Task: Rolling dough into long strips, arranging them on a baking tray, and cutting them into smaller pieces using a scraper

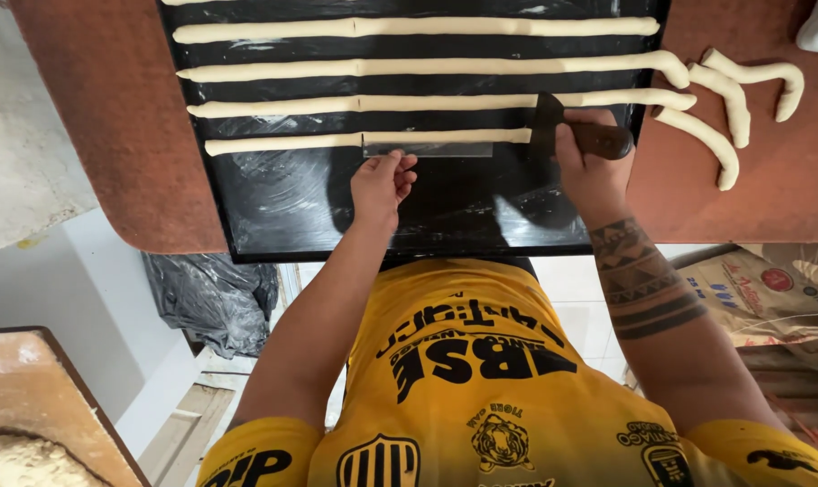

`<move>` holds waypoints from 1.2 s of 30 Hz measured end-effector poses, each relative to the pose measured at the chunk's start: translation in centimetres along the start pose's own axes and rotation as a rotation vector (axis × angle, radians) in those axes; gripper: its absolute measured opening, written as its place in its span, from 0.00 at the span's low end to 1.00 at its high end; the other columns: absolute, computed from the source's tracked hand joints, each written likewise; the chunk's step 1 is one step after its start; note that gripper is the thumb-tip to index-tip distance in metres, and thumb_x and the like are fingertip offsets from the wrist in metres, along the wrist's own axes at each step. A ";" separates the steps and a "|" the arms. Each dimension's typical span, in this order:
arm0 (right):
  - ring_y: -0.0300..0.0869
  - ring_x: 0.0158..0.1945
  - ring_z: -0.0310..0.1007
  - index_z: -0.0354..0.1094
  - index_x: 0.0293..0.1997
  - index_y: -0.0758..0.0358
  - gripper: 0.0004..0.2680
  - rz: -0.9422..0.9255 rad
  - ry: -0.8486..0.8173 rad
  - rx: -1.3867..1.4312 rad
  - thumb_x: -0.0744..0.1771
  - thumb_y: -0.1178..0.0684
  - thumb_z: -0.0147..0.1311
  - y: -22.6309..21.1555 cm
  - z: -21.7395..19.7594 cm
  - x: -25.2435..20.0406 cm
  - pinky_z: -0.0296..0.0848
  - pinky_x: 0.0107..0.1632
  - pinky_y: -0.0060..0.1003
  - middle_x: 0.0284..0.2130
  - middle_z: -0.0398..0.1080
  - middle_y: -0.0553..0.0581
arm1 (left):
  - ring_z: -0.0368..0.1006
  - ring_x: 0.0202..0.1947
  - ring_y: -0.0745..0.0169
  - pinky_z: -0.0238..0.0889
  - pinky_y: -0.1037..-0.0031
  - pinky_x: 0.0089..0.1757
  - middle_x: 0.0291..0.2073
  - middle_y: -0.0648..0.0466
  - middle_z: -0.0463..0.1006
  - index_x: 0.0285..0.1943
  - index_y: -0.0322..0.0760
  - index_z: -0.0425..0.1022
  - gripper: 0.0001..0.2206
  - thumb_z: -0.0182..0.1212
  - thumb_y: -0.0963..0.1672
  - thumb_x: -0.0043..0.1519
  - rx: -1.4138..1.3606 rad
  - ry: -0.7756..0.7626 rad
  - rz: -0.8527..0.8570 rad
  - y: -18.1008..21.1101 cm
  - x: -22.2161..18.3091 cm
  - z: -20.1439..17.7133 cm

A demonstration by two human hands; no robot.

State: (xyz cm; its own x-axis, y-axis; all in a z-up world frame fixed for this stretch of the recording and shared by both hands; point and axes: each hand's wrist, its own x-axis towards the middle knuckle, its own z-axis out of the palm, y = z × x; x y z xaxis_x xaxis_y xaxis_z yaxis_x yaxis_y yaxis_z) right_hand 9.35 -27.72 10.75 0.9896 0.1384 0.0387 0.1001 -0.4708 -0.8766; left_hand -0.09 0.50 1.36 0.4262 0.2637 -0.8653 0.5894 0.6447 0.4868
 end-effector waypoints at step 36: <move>0.55 0.28 0.78 0.74 0.51 0.69 0.04 0.022 -0.046 -0.026 0.72 0.60 0.59 2.2 0.6 1.0 0.73 0.25 0.39 0.26 0.73 0.72 | 0.81 0.24 0.63 0.73 0.79 0.27 0.36 0.48 0.86 0.44 0.38 0.75 0.05 0.61 0.44 0.66 -0.044 -0.006 -0.001 0.6 -2.0 -0.1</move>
State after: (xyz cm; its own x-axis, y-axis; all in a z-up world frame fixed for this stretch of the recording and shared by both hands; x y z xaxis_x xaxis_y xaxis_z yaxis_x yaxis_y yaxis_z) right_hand 10.47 -28.11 8.51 0.9860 0.1669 -0.0032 0.0813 -0.4967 -0.8641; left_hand -0.69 0.38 3.39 0.4299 0.2582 -0.8652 0.5592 0.6762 0.4797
